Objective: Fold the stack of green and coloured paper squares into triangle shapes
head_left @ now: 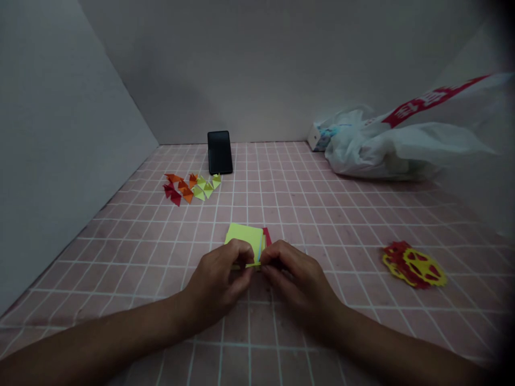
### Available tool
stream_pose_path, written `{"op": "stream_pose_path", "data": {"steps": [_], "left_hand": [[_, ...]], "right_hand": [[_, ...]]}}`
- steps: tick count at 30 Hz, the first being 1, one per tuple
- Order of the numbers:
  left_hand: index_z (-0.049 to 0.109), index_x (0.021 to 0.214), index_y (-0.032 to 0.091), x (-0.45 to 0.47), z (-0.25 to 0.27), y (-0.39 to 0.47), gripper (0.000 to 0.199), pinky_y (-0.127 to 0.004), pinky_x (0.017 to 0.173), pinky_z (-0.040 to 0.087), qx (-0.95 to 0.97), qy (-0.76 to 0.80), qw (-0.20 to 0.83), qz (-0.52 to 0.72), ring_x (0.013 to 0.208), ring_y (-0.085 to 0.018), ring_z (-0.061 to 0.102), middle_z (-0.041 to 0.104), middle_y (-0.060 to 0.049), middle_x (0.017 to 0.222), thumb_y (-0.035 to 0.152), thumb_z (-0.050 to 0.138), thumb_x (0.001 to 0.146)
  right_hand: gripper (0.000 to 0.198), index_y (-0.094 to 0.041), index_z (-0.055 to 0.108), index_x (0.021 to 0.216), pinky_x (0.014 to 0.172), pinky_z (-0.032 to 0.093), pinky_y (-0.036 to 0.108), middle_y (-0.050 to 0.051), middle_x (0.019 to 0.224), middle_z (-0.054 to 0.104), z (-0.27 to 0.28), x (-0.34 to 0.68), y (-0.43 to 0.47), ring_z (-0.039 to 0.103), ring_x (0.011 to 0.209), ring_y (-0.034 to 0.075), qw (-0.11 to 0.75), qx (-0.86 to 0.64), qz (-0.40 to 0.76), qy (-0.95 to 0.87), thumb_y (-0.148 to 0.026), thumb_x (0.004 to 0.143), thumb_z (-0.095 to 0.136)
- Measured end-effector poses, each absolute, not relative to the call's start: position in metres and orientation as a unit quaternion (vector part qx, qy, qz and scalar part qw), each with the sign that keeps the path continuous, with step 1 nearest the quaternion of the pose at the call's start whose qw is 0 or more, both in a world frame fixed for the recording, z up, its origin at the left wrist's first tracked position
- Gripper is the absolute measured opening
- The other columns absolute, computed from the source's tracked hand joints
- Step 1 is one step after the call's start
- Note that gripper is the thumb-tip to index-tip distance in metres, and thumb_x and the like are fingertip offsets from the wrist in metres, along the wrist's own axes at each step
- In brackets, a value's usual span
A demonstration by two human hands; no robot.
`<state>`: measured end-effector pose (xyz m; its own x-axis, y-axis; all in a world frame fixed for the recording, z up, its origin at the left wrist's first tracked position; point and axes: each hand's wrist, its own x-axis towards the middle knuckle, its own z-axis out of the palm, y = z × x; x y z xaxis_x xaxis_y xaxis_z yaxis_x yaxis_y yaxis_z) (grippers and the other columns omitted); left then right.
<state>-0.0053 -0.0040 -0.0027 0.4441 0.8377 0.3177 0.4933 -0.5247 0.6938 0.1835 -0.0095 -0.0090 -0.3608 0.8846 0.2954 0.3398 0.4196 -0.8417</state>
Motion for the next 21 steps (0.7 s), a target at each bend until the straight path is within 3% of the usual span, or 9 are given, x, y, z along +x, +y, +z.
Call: {"op": "stream_pose_path", "data": {"steps": [12, 21], "left_hand": [[0.050, 0.091, 0.020, -0.0043, -0.0029, -0.0038, 0.019, -0.021, 0.069, 0.047, 0.808, 0.398, 0.252, 0.354, 0.073, -0.011, 0.059, 0.060, 0.002, 0.082, 0.004, 0.055, 0.082], [0.049, 0.089, 0.020, -0.0059, -0.0015, -0.0042, 0.017, -0.022, 0.067, 0.047, 0.816, 0.397, 0.213, 0.363, 0.070, -0.011, 0.058, 0.059, 0.002, 0.079, 0.005, 0.053, 0.084]], "right_hand": [[0.017, -0.018, 0.054, 0.089, 0.070, 0.043, 0.028, 0.004, 0.084, 0.058, -0.0106, 0.1846, -0.0097, 0.054, 0.079, 0.017, 0.380, -0.376, 0.283, -0.796, -0.002, 0.088, 0.045], [0.018, -0.019, 0.050, 0.080, 0.066, 0.044, 0.028, 0.004, 0.078, 0.057, -0.0108, 0.1863, -0.0030, 0.054, 0.074, 0.017, 0.363, -0.386, 0.246, -0.812, -0.007, 0.091, 0.043]]}}
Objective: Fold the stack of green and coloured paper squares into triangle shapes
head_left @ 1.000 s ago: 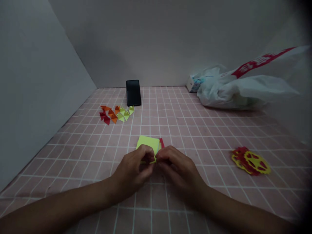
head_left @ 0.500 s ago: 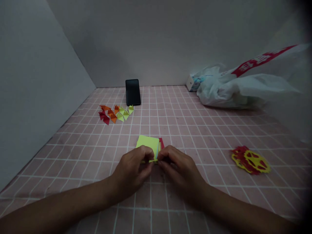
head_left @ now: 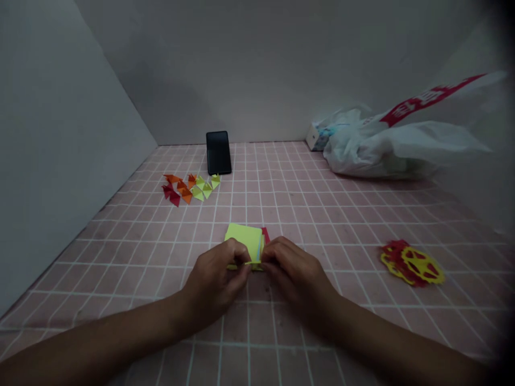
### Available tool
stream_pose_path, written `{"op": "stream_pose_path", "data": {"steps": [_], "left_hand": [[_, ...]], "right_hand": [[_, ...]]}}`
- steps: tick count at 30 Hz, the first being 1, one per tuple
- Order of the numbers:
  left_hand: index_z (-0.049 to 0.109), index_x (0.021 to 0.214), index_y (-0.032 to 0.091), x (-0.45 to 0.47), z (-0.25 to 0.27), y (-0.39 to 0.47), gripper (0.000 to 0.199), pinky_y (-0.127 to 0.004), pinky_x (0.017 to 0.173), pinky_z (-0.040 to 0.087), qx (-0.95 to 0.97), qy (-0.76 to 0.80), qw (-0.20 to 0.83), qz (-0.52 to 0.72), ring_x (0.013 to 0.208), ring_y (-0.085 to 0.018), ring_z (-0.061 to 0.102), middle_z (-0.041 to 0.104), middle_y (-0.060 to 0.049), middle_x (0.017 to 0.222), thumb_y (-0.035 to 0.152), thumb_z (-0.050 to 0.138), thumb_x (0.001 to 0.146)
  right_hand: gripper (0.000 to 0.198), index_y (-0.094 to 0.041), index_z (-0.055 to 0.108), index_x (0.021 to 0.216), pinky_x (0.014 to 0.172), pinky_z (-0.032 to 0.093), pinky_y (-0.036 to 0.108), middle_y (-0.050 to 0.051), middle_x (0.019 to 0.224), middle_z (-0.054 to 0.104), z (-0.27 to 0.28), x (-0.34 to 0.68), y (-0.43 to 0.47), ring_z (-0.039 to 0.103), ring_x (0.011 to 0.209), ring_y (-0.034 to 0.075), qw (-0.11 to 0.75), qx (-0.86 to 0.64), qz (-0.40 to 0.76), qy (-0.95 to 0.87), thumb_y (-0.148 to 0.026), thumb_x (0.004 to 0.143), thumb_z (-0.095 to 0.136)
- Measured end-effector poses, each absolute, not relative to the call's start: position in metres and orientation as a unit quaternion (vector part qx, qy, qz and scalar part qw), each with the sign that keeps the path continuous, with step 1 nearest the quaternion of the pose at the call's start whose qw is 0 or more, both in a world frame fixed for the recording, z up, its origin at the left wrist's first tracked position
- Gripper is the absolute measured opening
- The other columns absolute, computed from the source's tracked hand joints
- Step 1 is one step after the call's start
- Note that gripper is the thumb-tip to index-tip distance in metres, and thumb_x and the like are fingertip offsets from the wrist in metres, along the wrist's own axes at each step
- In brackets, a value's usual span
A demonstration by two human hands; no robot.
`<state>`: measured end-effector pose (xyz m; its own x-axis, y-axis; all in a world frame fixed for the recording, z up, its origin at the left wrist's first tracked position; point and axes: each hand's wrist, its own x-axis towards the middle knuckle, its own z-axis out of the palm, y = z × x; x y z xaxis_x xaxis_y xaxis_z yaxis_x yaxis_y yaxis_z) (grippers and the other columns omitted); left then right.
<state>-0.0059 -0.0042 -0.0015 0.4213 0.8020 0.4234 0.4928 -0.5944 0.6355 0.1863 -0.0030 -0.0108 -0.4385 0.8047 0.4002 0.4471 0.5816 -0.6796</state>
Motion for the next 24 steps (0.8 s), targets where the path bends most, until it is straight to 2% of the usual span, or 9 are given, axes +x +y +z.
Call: {"op": "stream_pose_path", "data": {"steps": [3, 7, 10, 14, 18, 24], "left_hand": [[0.050, 0.090, 0.019, -0.0057, -0.0016, -0.0027, 0.015, -0.024, 0.066, 0.048, 0.819, 0.401, 0.200, 0.358, 0.070, -0.013, 0.059, 0.060, 0.000, 0.079, 0.006, 0.053, 0.084], [0.051, 0.089, 0.019, -0.0060, -0.0006, -0.0024, 0.013, -0.024, 0.064, 0.049, 0.817, 0.402, 0.211, 0.357, 0.069, -0.013, 0.061, 0.062, 0.000, 0.077, 0.008, 0.054, 0.085], [0.054, 0.093, 0.018, -0.0066, -0.0013, -0.0026, 0.011, -0.024, 0.067, 0.051, 0.805, 0.410, 0.236, 0.357, 0.072, -0.013, 0.064, 0.065, -0.001, 0.081, 0.010, 0.058, 0.086], [0.057, 0.111, 0.016, -0.0073, -0.0034, 0.0005, 0.026, -0.025, 0.072, 0.052, 0.804, 0.414, 0.244, 0.350, 0.078, -0.014, 0.066, 0.069, -0.004, 0.088, 0.012, 0.062, 0.085], [0.065, 0.097, 0.015, -0.0075, -0.0019, 0.0051, 0.010, -0.027, 0.070, 0.051, 0.825, 0.391, 0.244, 0.326, 0.077, -0.016, 0.067, 0.071, -0.006, 0.085, 0.015, 0.060, 0.089], [0.067, 0.086, 0.015, -0.0074, 0.0010, 0.0059, 0.007, -0.024, 0.065, 0.048, 0.819, 0.404, 0.258, 0.316, 0.070, -0.015, 0.066, 0.071, -0.004, 0.077, 0.015, 0.060, 0.088]], "right_hand": [[0.016, -0.019, 0.050, 0.079, 0.066, 0.043, 0.027, 0.003, 0.078, 0.056, -0.0109, 0.1874, -0.0024, 0.053, 0.073, 0.016, 0.364, -0.400, 0.277, -0.794, -0.007, 0.089, 0.046], [0.009, -0.018, 0.056, 0.091, 0.066, 0.043, 0.026, 0.003, 0.083, 0.060, -0.0095, 0.1876, -0.0027, 0.056, 0.073, 0.015, 0.372, -0.406, 0.345, -0.760, -0.010, 0.088, 0.053], [0.009, -0.017, 0.059, 0.084, 0.064, 0.042, 0.025, 0.001, 0.076, 0.060, -0.0089, 0.1869, -0.0028, 0.056, 0.070, 0.014, 0.353, -0.408, 0.389, -0.746, -0.013, 0.090, 0.054], [0.015, -0.017, 0.057, 0.075, 0.060, 0.039, 0.024, -0.002, 0.069, 0.056, -0.0079, 0.1870, -0.0026, 0.053, 0.063, 0.012, 0.347, -0.432, 0.404, -0.728, -0.012, 0.089, 0.054], [0.016, -0.018, 0.057, 0.075, 0.059, 0.038, 0.024, -0.003, 0.067, 0.055, -0.0062, 0.1880, -0.0016, 0.050, 0.060, 0.011, 0.353, -0.423, 0.401, -0.731, -0.013, 0.090, 0.054], [0.016, -0.017, 0.057, 0.075, 0.058, 0.038, 0.024, -0.003, 0.065, 0.054, -0.0051, 0.1879, -0.0016, 0.051, 0.059, 0.011, 0.348, -0.424, 0.402, -0.733, -0.012, 0.090, 0.052]]}}
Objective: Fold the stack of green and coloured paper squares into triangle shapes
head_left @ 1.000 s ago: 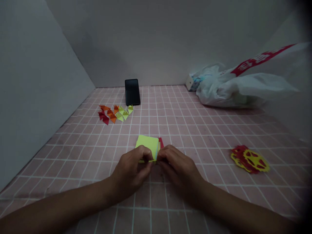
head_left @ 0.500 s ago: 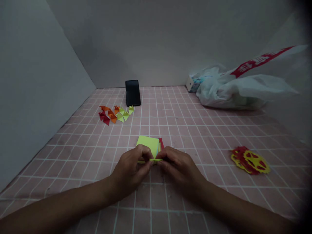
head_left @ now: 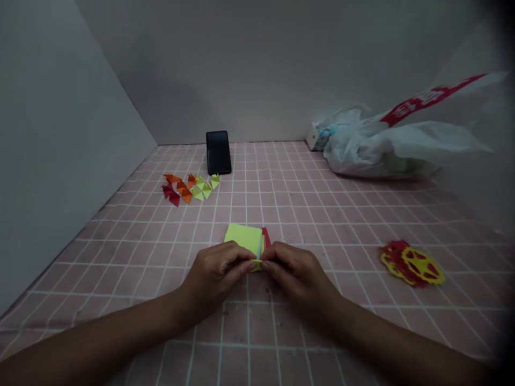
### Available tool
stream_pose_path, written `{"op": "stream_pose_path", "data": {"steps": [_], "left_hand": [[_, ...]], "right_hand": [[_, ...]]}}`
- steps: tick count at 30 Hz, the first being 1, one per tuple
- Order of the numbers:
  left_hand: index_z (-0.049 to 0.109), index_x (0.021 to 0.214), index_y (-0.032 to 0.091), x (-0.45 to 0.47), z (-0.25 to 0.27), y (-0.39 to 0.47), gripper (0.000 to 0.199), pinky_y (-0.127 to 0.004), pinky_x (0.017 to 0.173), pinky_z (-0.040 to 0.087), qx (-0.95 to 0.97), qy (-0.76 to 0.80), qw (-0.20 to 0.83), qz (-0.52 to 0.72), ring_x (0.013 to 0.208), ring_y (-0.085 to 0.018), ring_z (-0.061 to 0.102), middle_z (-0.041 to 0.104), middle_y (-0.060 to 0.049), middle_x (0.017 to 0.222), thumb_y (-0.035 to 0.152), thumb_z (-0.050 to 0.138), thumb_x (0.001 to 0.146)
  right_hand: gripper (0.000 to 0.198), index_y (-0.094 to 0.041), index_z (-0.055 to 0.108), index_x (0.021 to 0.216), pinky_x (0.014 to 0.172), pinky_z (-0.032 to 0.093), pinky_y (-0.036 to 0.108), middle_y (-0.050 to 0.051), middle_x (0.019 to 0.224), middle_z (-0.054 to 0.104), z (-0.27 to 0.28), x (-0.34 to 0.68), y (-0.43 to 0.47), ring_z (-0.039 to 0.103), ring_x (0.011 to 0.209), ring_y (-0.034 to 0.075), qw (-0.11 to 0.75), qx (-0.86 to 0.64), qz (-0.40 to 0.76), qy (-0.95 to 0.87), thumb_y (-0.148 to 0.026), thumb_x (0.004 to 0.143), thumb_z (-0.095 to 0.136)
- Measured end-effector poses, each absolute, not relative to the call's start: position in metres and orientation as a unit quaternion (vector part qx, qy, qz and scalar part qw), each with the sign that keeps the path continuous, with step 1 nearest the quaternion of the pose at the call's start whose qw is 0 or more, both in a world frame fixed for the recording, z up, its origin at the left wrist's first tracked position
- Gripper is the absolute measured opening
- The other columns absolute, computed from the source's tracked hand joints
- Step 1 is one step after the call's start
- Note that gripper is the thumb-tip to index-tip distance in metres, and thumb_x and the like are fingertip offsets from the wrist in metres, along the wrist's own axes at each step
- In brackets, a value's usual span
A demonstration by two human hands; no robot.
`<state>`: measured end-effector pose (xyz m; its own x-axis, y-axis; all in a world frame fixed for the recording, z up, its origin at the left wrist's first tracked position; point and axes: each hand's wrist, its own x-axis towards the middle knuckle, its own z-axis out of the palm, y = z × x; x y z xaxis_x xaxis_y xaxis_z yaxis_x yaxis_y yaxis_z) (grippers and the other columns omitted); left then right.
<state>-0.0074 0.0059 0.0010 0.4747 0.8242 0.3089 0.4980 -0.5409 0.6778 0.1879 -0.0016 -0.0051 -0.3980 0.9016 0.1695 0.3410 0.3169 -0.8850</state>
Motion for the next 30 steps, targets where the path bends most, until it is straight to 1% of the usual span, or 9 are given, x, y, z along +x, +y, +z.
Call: {"op": "stream_pose_path", "data": {"steps": [5, 8, 10, 15, 21, 26, 30], "left_hand": [[0.068, 0.085, 0.015, -0.0072, 0.0026, 0.0071, 0.012, -0.023, 0.063, 0.047, 0.799, 0.419, 0.295, 0.315, 0.066, -0.013, 0.064, 0.071, -0.003, 0.075, 0.016, 0.057, 0.089], [0.069, 0.084, 0.016, -0.0068, 0.0055, 0.0089, 0.016, -0.021, 0.059, 0.046, 0.766, 0.441, 0.351, 0.308, 0.061, -0.012, 0.062, 0.070, -0.001, 0.070, 0.018, 0.054, 0.090], [0.069, 0.084, 0.016, -0.0068, 0.0069, 0.0096, 0.017, -0.021, 0.059, 0.047, 0.742, 0.455, 0.388, 0.304, 0.061, -0.012, 0.062, 0.070, 0.000, 0.070, 0.019, 0.053, 0.089], [0.069, 0.089, 0.017, -0.0076, 0.0071, 0.0090, 0.014, -0.023, 0.063, 0.051, 0.702, 0.462, 0.445, 0.310, 0.068, -0.014, 0.066, 0.073, -0.002, 0.078, 0.018, 0.056, 0.085], [0.069, 0.088, 0.015, -0.0063, 0.0078, 0.0092, 0.012, -0.025, 0.065, 0.055, 0.664, 0.447, 0.499, 0.332, 0.071, -0.015, 0.068, 0.073, -0.004, 0.080, 0.017, 0.061, 0.079], [0.069, 0.090, 0.018, -0.0079, 0.0084, 0.0095, 0.011, -0.025, 0.065, 0.055, 0.613, 0.438, 0.568, 0.331, 0.069, -0.014, 0.068, 0.072, -0.001, 0.078, 0.019, 0.063, 0.080], [0.069, 0.091, 0.018, -0.0089, 0.0069, 0.0099, 0.012, -0.027, 0.070, 0.057, 0.566, 0.416, 0.628, 0.334, 0.072, -0.014, 0.069, 0.072, -0.002, 0.082, 0.019, 0.064, 0.080]], "right_hand": [[0.018, -0.017, 0.056, 0.073, 0.056, 0.038, 0.023, -0.003, 0.062, 0.054, -0.0048, 0.1876, -0.0011, 0.050, 0.056, 0.011, 0.336, -0.438, 0.420, -0.721, -0.012, 0.090, 0.051], [0.018, -0.018, 0.055, 0.073, 0.054, 0.038, 0.023, -0.003, 0.061, 0.054, -0.0053, 0.1886, -0.0003, 0.050, 0.055, 0.011, 0.335, -0.438, 0.425, -0.718, -0.013, 0.090, 0.050], [0.019, -0.018, 0.055, 0.073, 0.054, 0.038, 0.023, -0.003, 0.061, 0.054, -0.0057, 0.1894, -0.0001, 0.050, 0.055, 0.011, 0.339, -0.439, 0.424, -0.716, -0.014, 0.090, 0.049], [0.018, -0.018, 0.055, 0.075, 0.053, 0.038, 0.023, -0.003, 0.061, 0.054, -0.0076, 0.1908, -0.0007, 0.050, 0.055, 0.011, 0.337, -0.445, 0.448, -0.698, -0.015, 0.091, 0.048], [0.019, -0.018, 0.056, 0.076, 0.051, 0.037, 0.022, -0.003, 0.062, 0.053, -0.0096, 0.1906, 0.0000, 0.048, 0.054, 0.010, 0.343, -0.444, 0.493, -0.665, -0.018, 0.093, 0.047], [0.019, -0.018, 0.056, 0.077, 0.052, 0.038, 0.022, -0.003, 0.061, 0.054, -0.0069, 0.1908, 0.0008, 0.049, 0.054, 0.010, 0.352, -0.426, 0.545, -0.630, -0.022, 0.093, 0.047], [0.019, -0.017, 0.057, 0.076, 0.053, 0.039, 0.022, -0.003, 0.062, 0.055, -0.0058, 0.1906, 0.0011, 0.051, 0.056, 0.010, 0.358, -0.417, 0.566, -0.615, -0.024, 0.092, 0.049]]}}
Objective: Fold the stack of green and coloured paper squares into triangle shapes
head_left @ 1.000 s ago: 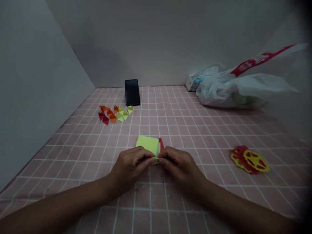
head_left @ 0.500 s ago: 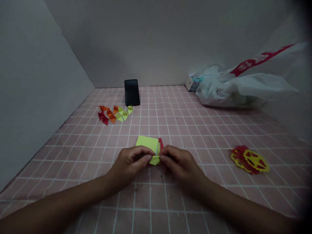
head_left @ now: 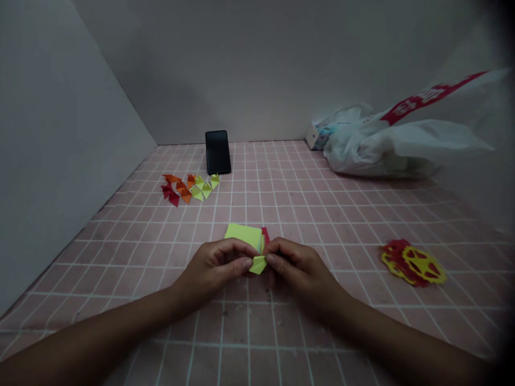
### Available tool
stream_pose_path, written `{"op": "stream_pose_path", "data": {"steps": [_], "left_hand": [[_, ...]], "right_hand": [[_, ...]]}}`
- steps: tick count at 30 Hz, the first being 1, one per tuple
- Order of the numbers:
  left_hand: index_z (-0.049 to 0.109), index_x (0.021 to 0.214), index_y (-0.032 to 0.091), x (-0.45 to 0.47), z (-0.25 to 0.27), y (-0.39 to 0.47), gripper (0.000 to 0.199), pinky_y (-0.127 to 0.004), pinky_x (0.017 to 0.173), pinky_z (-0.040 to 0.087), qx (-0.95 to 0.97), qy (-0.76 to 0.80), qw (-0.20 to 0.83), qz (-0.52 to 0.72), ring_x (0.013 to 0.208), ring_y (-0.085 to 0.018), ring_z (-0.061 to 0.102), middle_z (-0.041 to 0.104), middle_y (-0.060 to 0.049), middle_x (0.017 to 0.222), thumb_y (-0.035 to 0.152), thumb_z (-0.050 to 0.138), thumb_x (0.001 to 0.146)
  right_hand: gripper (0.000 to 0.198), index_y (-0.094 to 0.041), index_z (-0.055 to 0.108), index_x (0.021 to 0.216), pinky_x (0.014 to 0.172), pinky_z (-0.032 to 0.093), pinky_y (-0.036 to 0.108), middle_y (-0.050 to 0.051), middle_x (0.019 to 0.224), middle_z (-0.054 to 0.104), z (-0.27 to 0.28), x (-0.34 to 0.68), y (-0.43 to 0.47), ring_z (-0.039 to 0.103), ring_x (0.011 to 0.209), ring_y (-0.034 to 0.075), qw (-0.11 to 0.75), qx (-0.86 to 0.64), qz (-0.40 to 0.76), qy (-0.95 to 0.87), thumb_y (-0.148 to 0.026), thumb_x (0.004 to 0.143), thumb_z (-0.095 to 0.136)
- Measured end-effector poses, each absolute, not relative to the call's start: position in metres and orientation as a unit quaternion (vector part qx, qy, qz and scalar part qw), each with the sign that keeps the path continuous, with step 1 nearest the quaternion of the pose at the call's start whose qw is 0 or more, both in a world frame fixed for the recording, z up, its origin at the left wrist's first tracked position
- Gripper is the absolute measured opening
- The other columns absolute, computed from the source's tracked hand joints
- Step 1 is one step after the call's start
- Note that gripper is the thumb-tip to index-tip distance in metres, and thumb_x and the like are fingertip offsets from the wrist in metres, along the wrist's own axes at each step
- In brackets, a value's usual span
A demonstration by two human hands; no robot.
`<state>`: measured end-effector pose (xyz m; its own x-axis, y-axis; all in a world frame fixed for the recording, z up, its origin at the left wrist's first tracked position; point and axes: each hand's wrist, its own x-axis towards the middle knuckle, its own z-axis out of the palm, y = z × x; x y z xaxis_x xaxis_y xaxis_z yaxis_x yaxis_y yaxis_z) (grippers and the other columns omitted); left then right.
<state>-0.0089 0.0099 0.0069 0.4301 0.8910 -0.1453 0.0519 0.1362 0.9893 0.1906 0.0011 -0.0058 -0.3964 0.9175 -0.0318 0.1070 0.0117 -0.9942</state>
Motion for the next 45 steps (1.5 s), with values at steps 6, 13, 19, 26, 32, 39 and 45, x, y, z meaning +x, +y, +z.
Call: {"op": "stream_pose_path", "data": {"steps": [6, 13, 19, 26, 32, 39, 45], "left_hand": [[0.069, 0.089, 0.018, -0.008, 0.005, 0.012, 0.012, -0.031, 0.073, 0.055, 0.545, 0.416, 0.650, 0.327, 0.074, -0.016, 0.067, 0.071, -0.003, 0.081, 0.023, 0.067, 0.078], [0.070, 0.089, 0.019, -0.009, -0.001, 0.012, 0.010, -0.026, 0.071, 0.050, 0.510, 0.394, 0.693, 0.322, 0.071, -0.012, 0.064, 0.069, -0.001, 0.079, 0.023, 0.066, 0.080], [0.070, 0.089, 0.018, -0.010, -0.005, 0.012, 0.009, -0.024, 0.070, 0.047, 0.494, 0.382, 0.712, 0.321, 0.072, -0.011, 0.061, 0.067, -0.001, 0.079, 0.020, 0.066, 0.081], [0.069, 0.091, 0.019, -0.010, -0.003, 0.013, 0.010, -0.025, 0.072, 0.048, 0.521, 0.382, 0.694, 0.319, 0.073, -0.012, 0.063, 0.069, -0.001, 0.081, 0.019, 0.064, 0.082], [0.068, 0.089, 0.016, -0.007, 0.008, 0.012, 0.013, -0.023, 0.065, 0.049, 0.584, 0.404, 0.623, 0.329, 0.070, -0.012, 0.063, 0.068, -0.001, 0.079, 0.014, 0.065, 0.076], [0.070, 0.083, 0.013, -0.008, 0.018, 0.009, 0.011, -0.020, 0.063, 0.049, 0.735, 0.428, 0.431, 0.302, 0.068, -0.013, 0.065, 0.072, -0.003, 0.076, 0.011, 0.061, 0.078], [0.071, 0.085, 0.012, -0.011, 0.017, 0.009, 0.010, -0.019, 0.062, 0.049, 0.810, 0.390, 0.316, 0.304, 0.067, -0.011, 0.066, 0.074, -0.003, 0.078, 0.009, 0.063, 0.080]], "right_hand": [[0.019, -0.018, 0.056, 0.075, 0.051, 0.038, 0.022, -0.003, 0.059, 0.057, -0.007, 0.189, 0.001, 0.050, 0.052, 0.010, 0.363, -0.412, 0.609, -0.573, -0.029, 0.091, 0.053], [0.019, -0.017, 0.058, 0.076, 0.051, 0.038, 0.021, -0.003, 0.059, 0.057, -0.007, 0.190, 0.002, 0.050, 0.052, 0.009, 0.365, -0.402, 0.615, -0.573, -0.028, 0.091, 0.053], [0.016, -0.017, 0.058, 0.078, 0.051, 0.038, 0.021, -0.003, 0.060, 0.058, -0.007, 0.189, 0.001, 0.051, 0.053, 0.009, 0.358, -0.403, 0.623, -0.566, -0.026, 0.091, 0.053], [0.018, -0.018, 0.056, 0.077, 0.050, 0.036, 0.022, -0.003, 0.059, 0.058, -0.009, 0.188, 0.001, 0.050, 0.051, 0.009, 0.359, -0.392, 0.656, -0.535, -0.029, 0.090, 0.054], [0.019, -0.017, 0.056, 0.076, 0.051, 0.037, 0.021, -0.003, 0.058, 0.057, -0.014, 0.188, 0.001, 0.050, 0.052, 0.009, 0.364, -0.387, 0.655, -0.538, -0.029, 0.091, 0.054], [0.021, -0.017, 0.053, 0.075, 0.051, 0.037, 0.021, -0.003, 0.058, 0.056, -0.017, 0.189, 0.002, 0.049, 0.052, 0.009, 0.355, -0.389, 0.641, -0.558, -0.028, 0.092, 0.052], [0.020, -0.017, 0.053, 0.076, 0.053, 0.038, 0.022, -0.002, 0.061, 0.056, -0.014, 0.190, 0.001, 0.050, 0.054, 0.010, 0.341, -0.394, 0.618, -0.589, -0.027, 0.093, 0.050]]}}
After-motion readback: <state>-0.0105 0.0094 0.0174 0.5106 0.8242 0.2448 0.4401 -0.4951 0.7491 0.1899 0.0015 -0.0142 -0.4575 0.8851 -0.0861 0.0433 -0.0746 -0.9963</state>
